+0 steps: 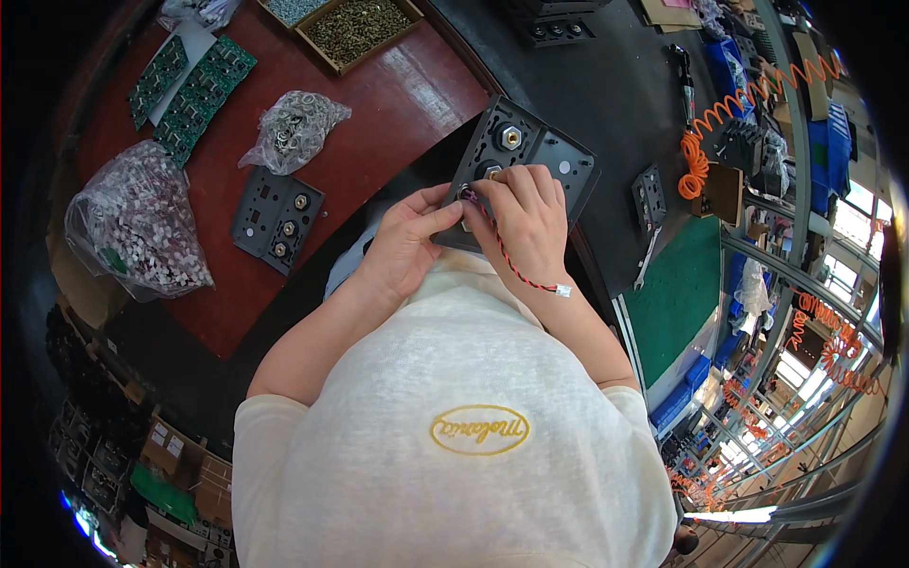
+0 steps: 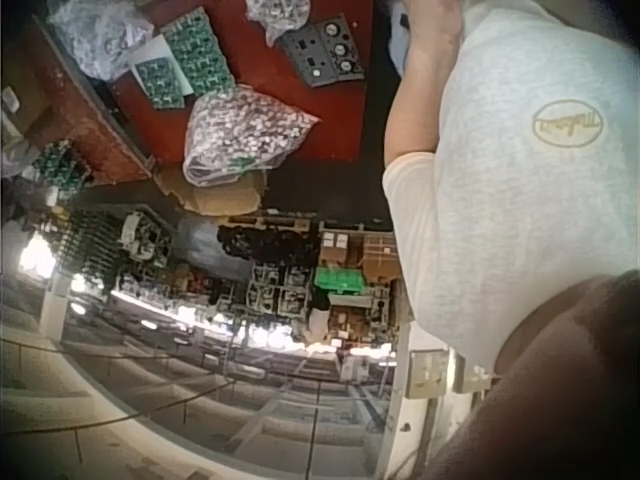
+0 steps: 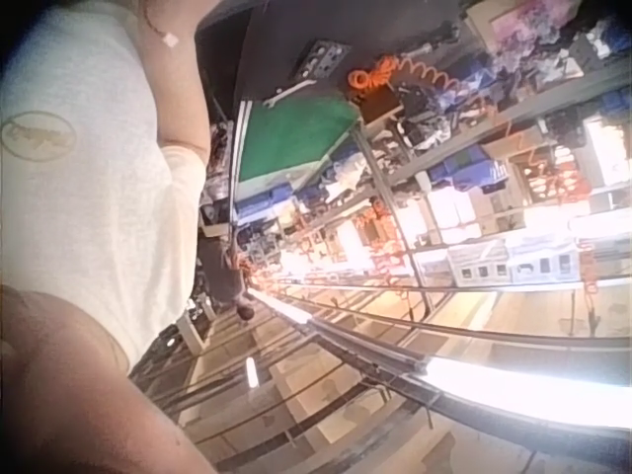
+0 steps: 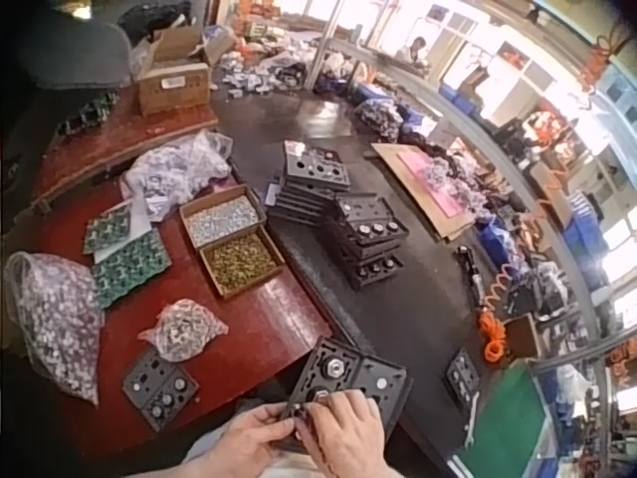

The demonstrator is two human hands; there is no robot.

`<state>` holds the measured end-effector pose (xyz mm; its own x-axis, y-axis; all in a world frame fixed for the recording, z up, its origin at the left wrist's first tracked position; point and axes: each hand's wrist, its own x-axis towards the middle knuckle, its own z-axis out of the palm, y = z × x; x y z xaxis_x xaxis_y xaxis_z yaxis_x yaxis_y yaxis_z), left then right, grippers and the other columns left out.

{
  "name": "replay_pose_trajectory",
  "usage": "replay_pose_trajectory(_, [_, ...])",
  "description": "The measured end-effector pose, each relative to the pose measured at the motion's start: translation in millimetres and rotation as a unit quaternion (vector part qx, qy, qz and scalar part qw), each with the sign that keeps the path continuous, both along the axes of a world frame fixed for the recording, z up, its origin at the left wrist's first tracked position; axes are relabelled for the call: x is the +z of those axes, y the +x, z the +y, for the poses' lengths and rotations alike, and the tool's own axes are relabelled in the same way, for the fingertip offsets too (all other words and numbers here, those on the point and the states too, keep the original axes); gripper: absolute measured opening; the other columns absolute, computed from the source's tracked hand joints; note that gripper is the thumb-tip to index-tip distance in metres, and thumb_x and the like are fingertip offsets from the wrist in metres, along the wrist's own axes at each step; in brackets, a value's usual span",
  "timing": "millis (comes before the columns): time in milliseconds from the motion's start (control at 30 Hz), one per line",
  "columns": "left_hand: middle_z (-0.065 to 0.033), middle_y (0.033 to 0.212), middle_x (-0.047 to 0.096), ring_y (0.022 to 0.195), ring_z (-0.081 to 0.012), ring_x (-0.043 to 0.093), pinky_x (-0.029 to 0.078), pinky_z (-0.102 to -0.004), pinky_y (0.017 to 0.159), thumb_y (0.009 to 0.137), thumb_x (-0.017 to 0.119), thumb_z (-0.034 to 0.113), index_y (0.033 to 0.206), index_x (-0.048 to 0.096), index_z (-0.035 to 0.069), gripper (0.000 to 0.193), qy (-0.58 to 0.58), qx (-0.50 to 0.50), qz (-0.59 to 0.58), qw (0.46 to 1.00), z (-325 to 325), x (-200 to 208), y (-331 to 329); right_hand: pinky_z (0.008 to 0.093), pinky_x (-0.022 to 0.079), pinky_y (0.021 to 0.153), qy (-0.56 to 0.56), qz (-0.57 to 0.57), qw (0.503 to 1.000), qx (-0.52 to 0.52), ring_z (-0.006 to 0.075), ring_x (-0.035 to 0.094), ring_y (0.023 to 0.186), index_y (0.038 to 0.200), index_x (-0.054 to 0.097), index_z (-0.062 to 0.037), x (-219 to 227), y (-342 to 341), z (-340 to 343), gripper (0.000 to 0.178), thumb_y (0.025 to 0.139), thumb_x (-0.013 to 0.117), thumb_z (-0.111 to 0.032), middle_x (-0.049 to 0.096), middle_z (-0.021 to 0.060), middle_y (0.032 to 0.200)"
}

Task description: Assembling an electronic component by inserting and securing parts into a metal casing.

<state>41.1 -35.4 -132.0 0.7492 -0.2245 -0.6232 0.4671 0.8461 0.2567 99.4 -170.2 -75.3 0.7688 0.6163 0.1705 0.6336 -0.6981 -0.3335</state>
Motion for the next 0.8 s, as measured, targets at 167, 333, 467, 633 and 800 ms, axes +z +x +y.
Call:
replay_pose_trajectory(167, [-0.0080,0.105,0.060,0.099,-0.0149,0.057,0.045,-0.0320,0.088,0.085,0.062,0.006,0.116,0.050,0.000,0.034,-0.003,0.001,0.007,1.000,0.2,-2.4,-0.5,0.0342,0.039,0.073,0.001,0.012,0.999,0.039,0.0237,0.051,0.084,0.090,0.062,-0.0061,-2.5,8.3,-1.1,0.024,0.067,0.070,-0.008,0.054,0.0052,0.086])
replay_pose_trajectory(333, [-0.0081,0.105,0.059,0.099,-0.0155,0.057,0.044,-0.0322,0.089,0.085,0.061,0.005,0.116,0.051,0.000,0.033,-0.014,0.015,-0.001,1.000,2.7,-4.7,-0.9,0.0320,0.038,0.070,0.016,0.022,0.999,0.041,0.0216,0.048,0.083,0.085,0.061,-0.0067,2.4,13.6,-3.8,0.018,0.070,0.069,-0.013,0.052,0.0044,0.085])
replay_pose_trajectory(467, [-0.0085,0.105,0.060,0.100,-0.0158,0.057,0.044,-0.0330,0.090,0.084,0.061,0.005,0.116,0.050,0.000,0.034,-0.007,0.010,0.004,1.000,4.6,-3.7,0.5,0.0343,0.040,0.072,-0.013,-0.013,0.999,0.040,0.0242,0.050,0.084,0.087,0.062,-0.0048,-2.7,9.3,1.2,0.024,0.066,0.073,-0.011,0.054,0.0056,0.088])
replay_pose_trajectory(633, [-0.0081,0.105,0.059,0.099,-0.0158,0.057,0.044,-0.0339,0.090,0.085,0.061,0.005,0.116,0.051,0.000,0.033,-0.006,0.015,0.001,1.000,7.1,-7.6,1.9,0.0343,0.041,0.074,0.011,0.001,0.999,0.041,0.0243,0.050,0.085,0.088,0.062,-0.0044,-4.0,13.9,3.0,0.025,0.066,0.072,-0.011,0.054,0.0057,0.088])
replay_pose_trajectory(800, [-0.0082,0.106,0.059,0.100,-0.0156,0.057,0.045,-0.0329,0.090,0.085,0.061,0.005,0.116,0.051,0.000,0.033,-0.011,0.013,-0.005,1.000,8.7,-8.7,2.5,0.0336,0.039,0.074,0.019,0.023,0.998,0.061,0.0234,0.049,0.086,0.088,0.061,-0.0064,0.2,16.7,2.2,0.021,0.070,0.069,-0.015,0.053,0.0054,0.089])
